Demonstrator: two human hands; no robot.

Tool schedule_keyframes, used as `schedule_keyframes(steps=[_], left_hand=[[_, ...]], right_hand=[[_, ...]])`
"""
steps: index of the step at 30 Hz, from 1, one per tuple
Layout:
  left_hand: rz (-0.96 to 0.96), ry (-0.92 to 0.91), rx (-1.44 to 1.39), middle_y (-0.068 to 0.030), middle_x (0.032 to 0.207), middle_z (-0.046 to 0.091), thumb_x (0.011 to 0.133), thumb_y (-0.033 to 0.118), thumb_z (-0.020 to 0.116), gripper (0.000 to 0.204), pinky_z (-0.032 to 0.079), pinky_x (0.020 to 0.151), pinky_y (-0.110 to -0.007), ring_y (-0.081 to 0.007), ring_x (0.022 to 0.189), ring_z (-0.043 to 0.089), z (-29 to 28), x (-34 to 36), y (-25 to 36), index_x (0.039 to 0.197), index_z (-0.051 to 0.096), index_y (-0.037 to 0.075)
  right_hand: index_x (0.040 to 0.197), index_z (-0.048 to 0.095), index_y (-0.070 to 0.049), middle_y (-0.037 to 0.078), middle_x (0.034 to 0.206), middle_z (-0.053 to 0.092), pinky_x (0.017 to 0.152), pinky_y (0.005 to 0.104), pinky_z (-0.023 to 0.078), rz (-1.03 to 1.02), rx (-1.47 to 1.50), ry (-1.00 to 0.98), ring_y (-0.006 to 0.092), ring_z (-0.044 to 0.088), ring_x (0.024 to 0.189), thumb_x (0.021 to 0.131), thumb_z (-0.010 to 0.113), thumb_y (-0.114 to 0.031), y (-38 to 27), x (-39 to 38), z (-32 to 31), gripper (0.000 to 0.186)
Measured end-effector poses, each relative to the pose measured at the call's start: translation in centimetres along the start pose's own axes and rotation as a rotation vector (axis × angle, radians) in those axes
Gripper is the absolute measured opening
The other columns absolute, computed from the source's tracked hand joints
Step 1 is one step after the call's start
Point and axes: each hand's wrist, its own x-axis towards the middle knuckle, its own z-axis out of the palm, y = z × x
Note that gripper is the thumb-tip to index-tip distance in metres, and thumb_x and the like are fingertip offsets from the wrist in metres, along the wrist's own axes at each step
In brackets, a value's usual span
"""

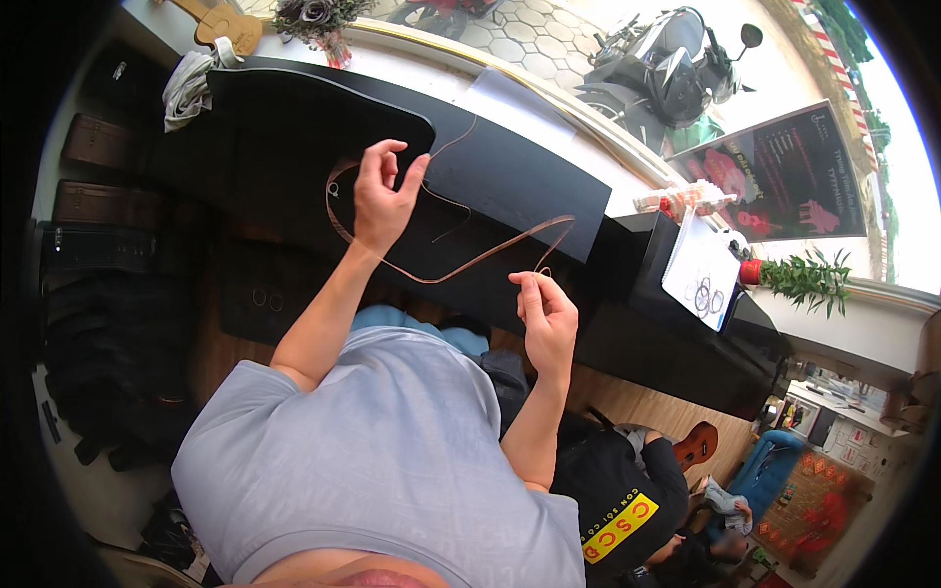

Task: The person shapes a thin copper wire into a circular ring by hand, then places it on a black surface. They repeat this process with a second piece of wire, forming another ring and placing it beside the first. Finally, they pick up a small white cylindrical object and examine it.

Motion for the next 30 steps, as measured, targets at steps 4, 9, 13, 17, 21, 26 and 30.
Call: schedule_keyframes(steps=[4, 9, 13, 17, 21, 26, 30], left_hand=[[0.325, -0.285, -0.523, -0.004, 0.097, 0.062, 0.098, 0.023, 0.076, 0.026, 0.045, 0.073, -0.022, -0.0086, 0.083, 0.056, -3.3, -1.4, 7.7, 0.111, 0.066, 0.003], [0.147, -0.499, -0.673, -0.0082, 0.106, 0.065, 0.096, 0.06, 0.067, 0.063, 0.052, 0.087, -0.03, -0.0155, 0.096, 0.064, -2.5, -2.6, 8.6, 0.117, 0.066, 0.001], [-0.084, -0.657, -0.234, -0.0104, 0.124, 0.066, 0.092, 0.053, 0.076, 0.066, 0.054, 0.097, -0.035, -0.0202, 0.112, 0.066, -1.6, -7.0, 9.8, 0.133, 0.061, 0.002], [-0.331, -0.702, -0.087, -0.0098, 0.127, 0.067, 0.095, 0.021, 0.079, 0.054, 0.056, 0.098, -0.033, -0.0177, 0.112, 0.066, -0.9, -11.4, 10.3, 0.142, 0.058, 0.005], [-0.444, -0.544, -0.239, -0.0059, 0.112, 0.071, 0.105, 0.024, 0.067, 0.035, 0.056, 0.089, -0.027, -0.0145, 0.103, 0.068, -2.2, -13.7, 9.2, 0.132, 0.066, 0.002], [-0.341, -0.422, -0.275, -0.0051, 0.098, 0.071, 0.109, 0.025, 0.06, 0.028, 0.056, 0.078, -0.025, -0.0107, 0.082, 0.067, -4.7, -14.5, 8.0, 0.11, 0.074, 0.0], [-0.414, -0.278, -0.424, -0.0075, 0.098, 0.071, 0.112, 0.025, 0.052, 0.028, 0.055, 0.071, -0.025, -0.0108, 0.081, 0.068, -5.8, -14.2, 7.7, 0.107, 0.068, 0.003]], right_hand=[[0.107, 0.077, 0.0, -0.004, 0.074, 0.057, 0.057, 0.0221, 0.037, -0.081, -0.041, -0.114, 0.0033, 0.048, 0.065, 0.106, 0.064, -0.017, -0.2, 0.3, -1.8, 0.021], [0.104, 0.077, -0.004, 0.009, 0.08, 0.067, 0.063, 0.0337, 0.048, -0.344, -0.301, -0.241, 0.0195, 0.06, 0.066, 0.101, 0.068, -0.016, -0.5, 1.4, -2.8, 0.014], [0.096, 0.07, -0.006, 0.006, 0.075, 0.06, 0.064, 0.0387, 0.049, -0.743, -0.68, -0.151, 0.0262, 0.061, 0.068, 0.095, 0.072, -0.021, 2.1, 2.4, -2.1, 0.014], [0.092, 0.07, -0.007, 0.005, 0.076, 0.06, 0.063, 0.0378, 0.049, -0.807, -0.67, -0.249, 0.0249, 0.061, 0.067, 0.093, 0.074, -0.018, 3.3, 2.4, -1.5, 0.011], [0.107, 0.074, -0.008, 0.007, 0.082, 0.063, 0.068, 0.0392, 0.052, -0.752, -0.672, -0.429, 0.0259, 0.063, 0.073, 0.093, 0.073, -0.014, 3.6, 1.9, -1.1, 0.015], [0.118, 0.073, -0.004, 0.008, 0.089, 0.073, 0.076, 0.0335, 0.057, -0.326, -0.262, -0.785, 0.0194, 0.071, 0.082, 0.104, 0.064, -0.017, 1.9, 0.9, -0.9, 0.022], [0.116, 0.071, 0.006, 0.01, 0.095, 0.075, 0.085, 0.0312, 0.06, 0.071, 0.327, -0.978, 0.017, 0.074, 0.09, 0.112, 0.052, -0.027, 3.5, 1.5, 0.3, 0.038]])
